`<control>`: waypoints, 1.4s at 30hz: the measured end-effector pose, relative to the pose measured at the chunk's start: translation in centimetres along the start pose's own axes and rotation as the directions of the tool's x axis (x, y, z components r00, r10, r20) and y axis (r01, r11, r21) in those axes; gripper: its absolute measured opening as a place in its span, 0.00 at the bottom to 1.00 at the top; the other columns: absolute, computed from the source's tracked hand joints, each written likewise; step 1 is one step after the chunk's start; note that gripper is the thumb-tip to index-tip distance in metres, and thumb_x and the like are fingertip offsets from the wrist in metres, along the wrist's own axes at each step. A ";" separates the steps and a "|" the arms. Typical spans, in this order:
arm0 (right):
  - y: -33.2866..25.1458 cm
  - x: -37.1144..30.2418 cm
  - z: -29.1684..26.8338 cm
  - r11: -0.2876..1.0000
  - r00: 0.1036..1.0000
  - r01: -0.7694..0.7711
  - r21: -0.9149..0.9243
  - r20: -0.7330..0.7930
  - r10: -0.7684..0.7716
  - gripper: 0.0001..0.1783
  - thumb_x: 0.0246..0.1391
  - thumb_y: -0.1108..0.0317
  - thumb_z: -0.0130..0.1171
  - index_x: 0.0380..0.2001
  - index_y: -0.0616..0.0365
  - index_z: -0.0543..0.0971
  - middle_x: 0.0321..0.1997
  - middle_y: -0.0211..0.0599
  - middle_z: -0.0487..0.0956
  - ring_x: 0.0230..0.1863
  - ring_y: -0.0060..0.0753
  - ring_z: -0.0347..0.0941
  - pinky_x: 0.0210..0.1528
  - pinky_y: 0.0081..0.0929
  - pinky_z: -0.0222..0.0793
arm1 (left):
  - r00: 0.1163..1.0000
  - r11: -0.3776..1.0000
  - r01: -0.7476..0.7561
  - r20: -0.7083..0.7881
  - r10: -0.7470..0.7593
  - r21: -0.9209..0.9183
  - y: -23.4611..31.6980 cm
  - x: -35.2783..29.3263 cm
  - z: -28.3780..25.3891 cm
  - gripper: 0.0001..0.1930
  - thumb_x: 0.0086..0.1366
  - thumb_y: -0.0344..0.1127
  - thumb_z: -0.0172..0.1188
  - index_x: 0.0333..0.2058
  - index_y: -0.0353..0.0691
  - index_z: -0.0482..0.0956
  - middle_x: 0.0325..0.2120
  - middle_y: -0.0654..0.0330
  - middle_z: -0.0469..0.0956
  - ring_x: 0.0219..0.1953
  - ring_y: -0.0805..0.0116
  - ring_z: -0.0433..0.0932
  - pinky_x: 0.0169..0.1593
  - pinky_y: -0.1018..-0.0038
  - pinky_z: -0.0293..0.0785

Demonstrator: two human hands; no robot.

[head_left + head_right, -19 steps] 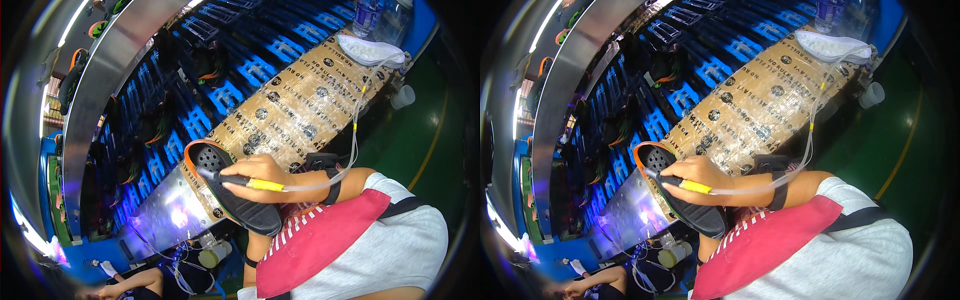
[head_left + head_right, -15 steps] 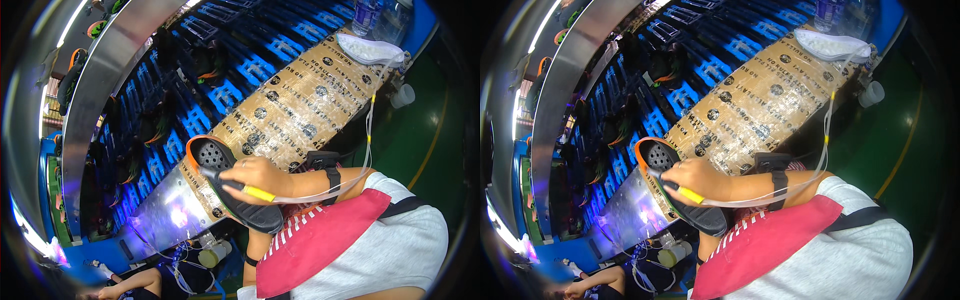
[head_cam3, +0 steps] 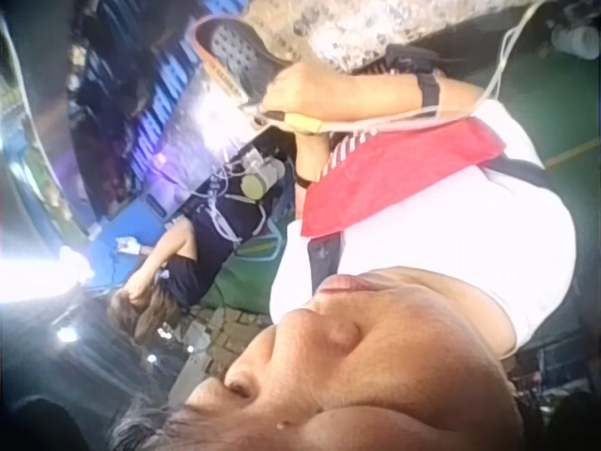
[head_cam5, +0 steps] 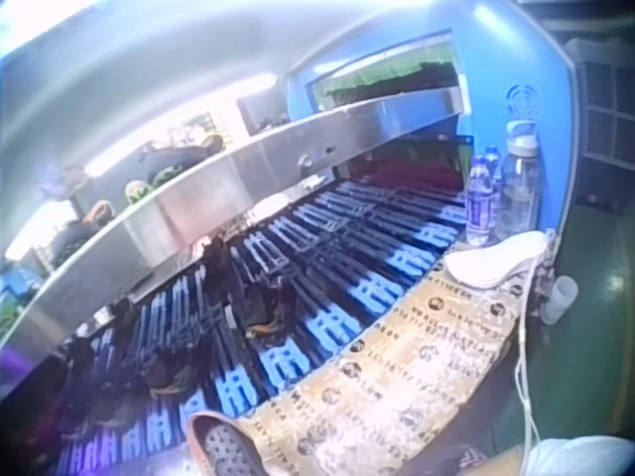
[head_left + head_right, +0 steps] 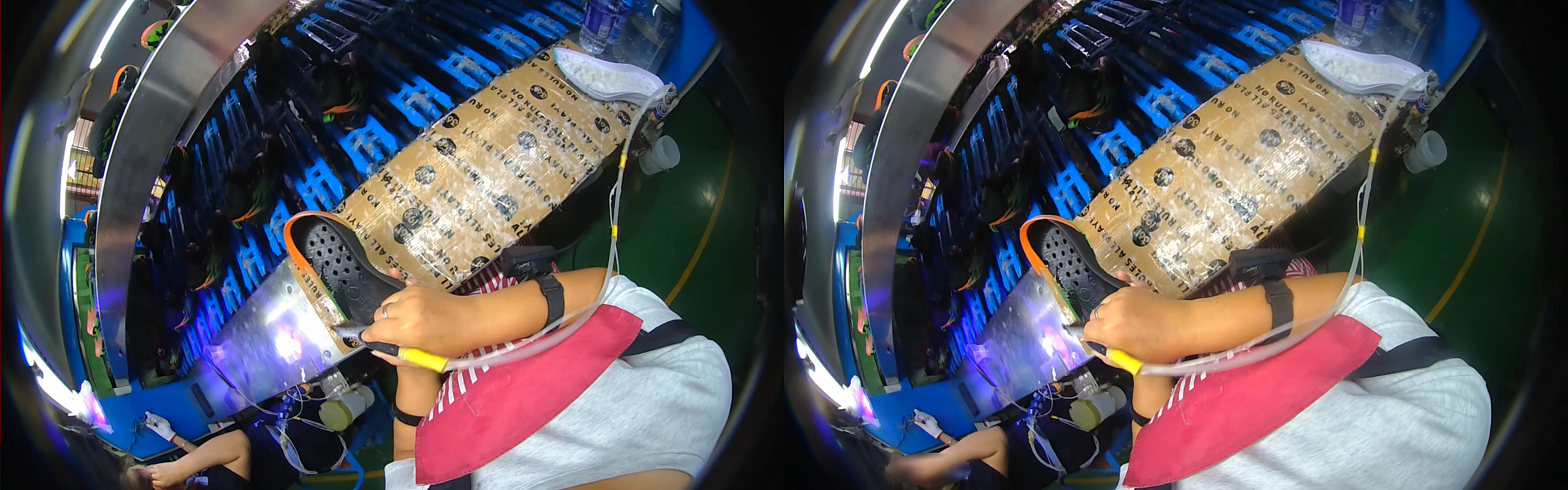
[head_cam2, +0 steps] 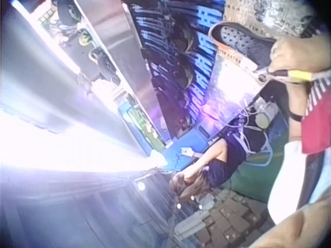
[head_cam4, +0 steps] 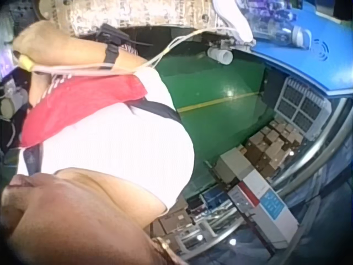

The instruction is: Apply adhesive to the edges of shoe soles using a manual applicator tool and a brush.

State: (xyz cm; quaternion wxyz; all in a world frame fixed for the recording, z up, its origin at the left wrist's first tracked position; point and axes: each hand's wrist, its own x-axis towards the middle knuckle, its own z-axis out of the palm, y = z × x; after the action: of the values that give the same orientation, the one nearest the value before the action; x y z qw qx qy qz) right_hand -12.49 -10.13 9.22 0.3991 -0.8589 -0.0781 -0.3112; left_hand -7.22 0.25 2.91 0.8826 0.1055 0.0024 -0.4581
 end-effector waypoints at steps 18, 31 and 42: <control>-0.3 -1.2 -0.1 0.977 0.972 -0.165 0.139 -0.144 0.184 0.11 0.39 0.63 0.61 0.28 0.56 0.76 0.23 0.38 0.76 0.25 0.38 0.74 0.33 0.29 0.70 | 0.972 0.997 0.016 0.236 0.004 -0.080 1.1 2.6 -0.8 0.34 0.55 0.55 0.53 0.56 0.46 0.57 0.54 0.54 0.60 0.49 0.54 0.63 0.50 0.51 0.64; -1.1 -1.9 0.1 0.882 0.979 -0.196 0.427 0.043 0.197 0.11 0.41 0.66 0.60 0.30 0.59 0.78 0.26 0.43 0.78 0.29 0.42 0.75 0.36 0.30 0.70 | 0.928 0.995 -0.044 0.373 0.008 0.086 4.3 3.5 -0.8 0.24 0.61 0.44 0.46 0.55 0.46 0.58 0.54 0.56 0.60 0.52 0.56 0.62 0.51 0.48 0.60; -0.4 -2.4 0.0 0.829 0.994 -0.081 0.553 0.109 0.025 0.16 0.42 0.70 0.63 0.38 0.58 0.77 0.23 0.38 0.76 0.22 0.36 0.72 0.23 0.26 0.66 | 0.909 0.995 -0.026 0.417 -0.017 0.097 6.6 2.8 0.6 0.47 0.42 0.49 0.69 0.56 0.38 0.52 0.55 0.56 0.55 0.54 0.56 0.57 0.57 0.53 0.58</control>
State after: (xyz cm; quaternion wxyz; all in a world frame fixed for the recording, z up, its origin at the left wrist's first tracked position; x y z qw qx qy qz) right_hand -14.54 -9.59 8.10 0.6359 -0.7216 -0.1605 -0.2218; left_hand -0.27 1.60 4.39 0.8573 0.0495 -0.2096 -0.4676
